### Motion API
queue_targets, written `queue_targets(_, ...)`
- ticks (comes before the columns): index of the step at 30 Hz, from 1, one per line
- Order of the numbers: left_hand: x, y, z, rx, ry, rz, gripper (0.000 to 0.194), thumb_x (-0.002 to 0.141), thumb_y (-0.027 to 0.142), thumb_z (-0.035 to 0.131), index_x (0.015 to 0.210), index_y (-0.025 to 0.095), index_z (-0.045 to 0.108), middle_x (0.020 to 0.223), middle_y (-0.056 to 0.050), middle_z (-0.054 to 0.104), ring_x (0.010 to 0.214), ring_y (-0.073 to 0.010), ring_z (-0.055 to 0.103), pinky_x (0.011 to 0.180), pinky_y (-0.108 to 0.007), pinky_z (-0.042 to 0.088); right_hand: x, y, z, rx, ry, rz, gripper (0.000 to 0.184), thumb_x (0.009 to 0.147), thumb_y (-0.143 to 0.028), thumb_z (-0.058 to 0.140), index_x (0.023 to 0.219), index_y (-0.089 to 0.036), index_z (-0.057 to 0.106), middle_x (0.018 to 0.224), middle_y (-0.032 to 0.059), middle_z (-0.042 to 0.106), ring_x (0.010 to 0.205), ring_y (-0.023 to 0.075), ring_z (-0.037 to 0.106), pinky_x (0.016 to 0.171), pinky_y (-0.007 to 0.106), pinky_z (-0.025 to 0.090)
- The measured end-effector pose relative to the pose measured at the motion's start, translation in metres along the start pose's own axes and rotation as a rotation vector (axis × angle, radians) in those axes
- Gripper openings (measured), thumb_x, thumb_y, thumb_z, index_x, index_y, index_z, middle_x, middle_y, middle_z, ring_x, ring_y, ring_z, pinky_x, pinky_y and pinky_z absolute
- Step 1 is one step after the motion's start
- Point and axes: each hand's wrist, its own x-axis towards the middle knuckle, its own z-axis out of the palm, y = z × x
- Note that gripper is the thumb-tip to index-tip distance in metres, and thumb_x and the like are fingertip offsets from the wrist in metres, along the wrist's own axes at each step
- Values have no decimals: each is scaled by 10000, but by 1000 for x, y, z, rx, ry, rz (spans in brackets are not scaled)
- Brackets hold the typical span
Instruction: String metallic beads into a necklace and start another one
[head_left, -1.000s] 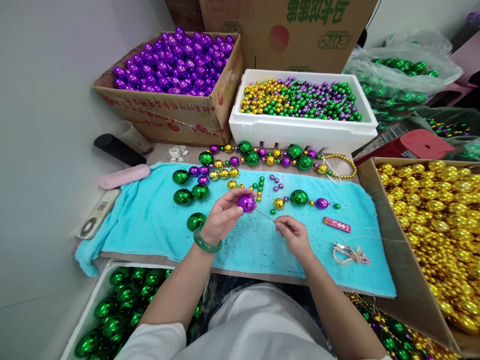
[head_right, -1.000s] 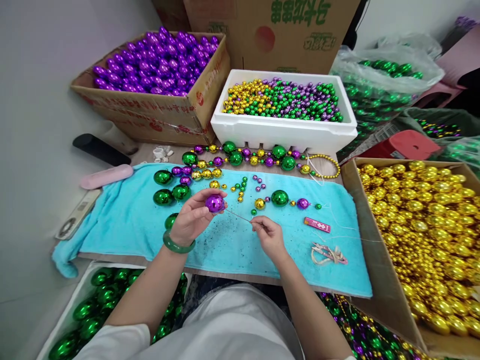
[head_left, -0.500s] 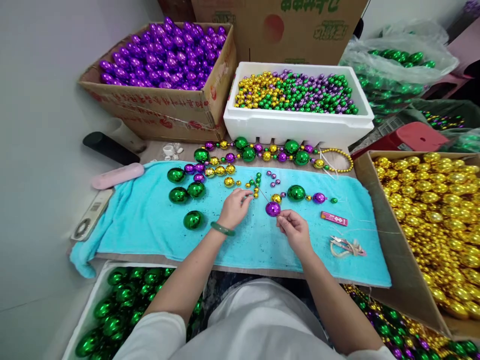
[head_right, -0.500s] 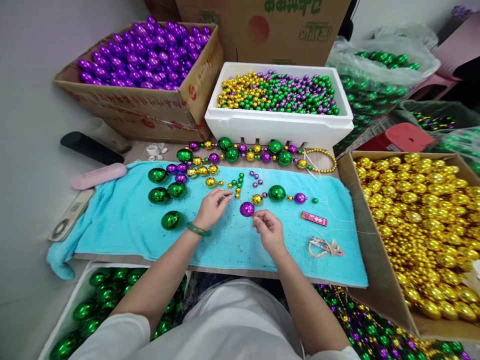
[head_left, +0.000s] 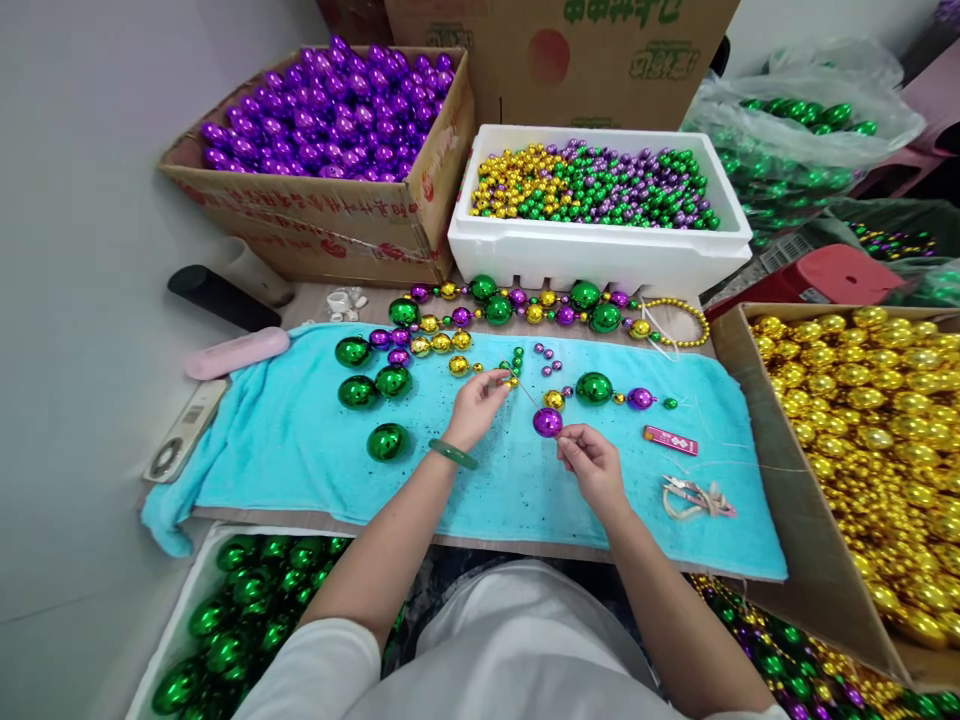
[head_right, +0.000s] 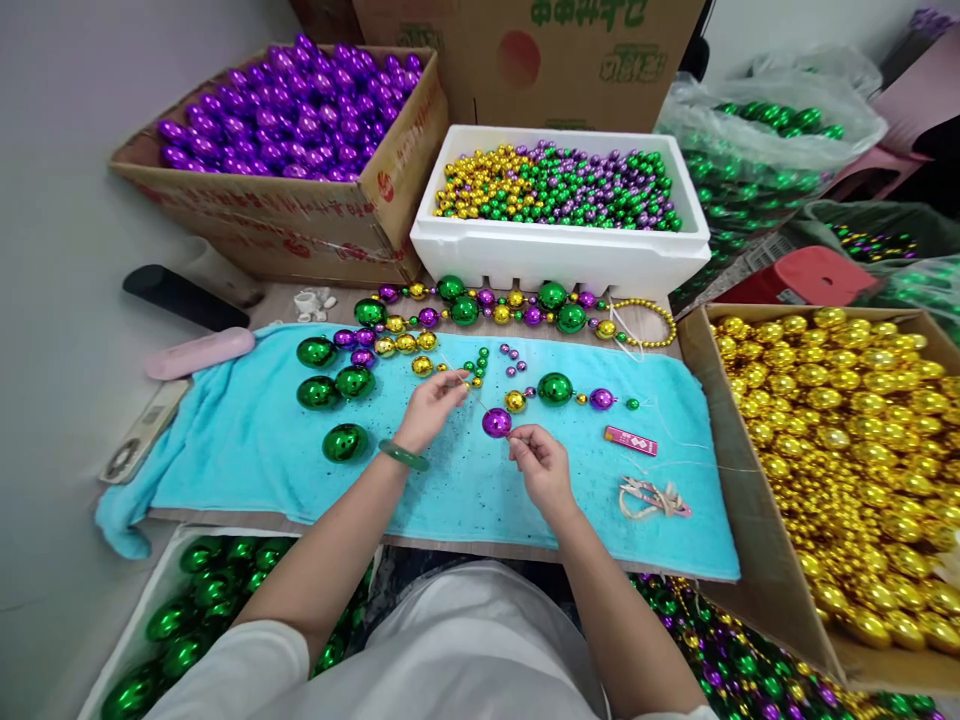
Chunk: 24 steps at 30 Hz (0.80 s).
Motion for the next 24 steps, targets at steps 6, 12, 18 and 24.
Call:
queue_targets(6,-9,33,-26,-748,-46,-233,171,842,77,584,981,116,677,818,-51,677,732,-92,650,710,-197,543,-1,0,2,-44,-6,21,209,711,-385,627,710,-176,616,520,-29,494,479,98,410,478,242,323)
queue_targets(12,-15,40,-27,-866,-23,-254,184,906,73,492,945,92,671,783,-52,670,708,-94,659,642,-178,548,-2,-2,6,-70,-23,41,204,693,-380,625,702,-176,625,522,-27,496,489,103,417,484,243,323)
queue_targets(18,-16,41,-29,-896,7,-294,184,917,96,483,895,107,665,779,-52,677,687,-91,646,629,-182,534,-3,-2,7,-88,-29,42,200,691,-377,620,696,-177,625,531,-27,491,492,99,401,484,242,319)
queue_targets(24,-17,41,-31,-927,25,-324,204,939,140,461,878,119,654,780,-47,685,672,-101,642,613,-205,517,-3,-1,8,-93,-35,52,208,694,-384,622,704,-176,625,526,-30,477,490,102,398,484,245,319)
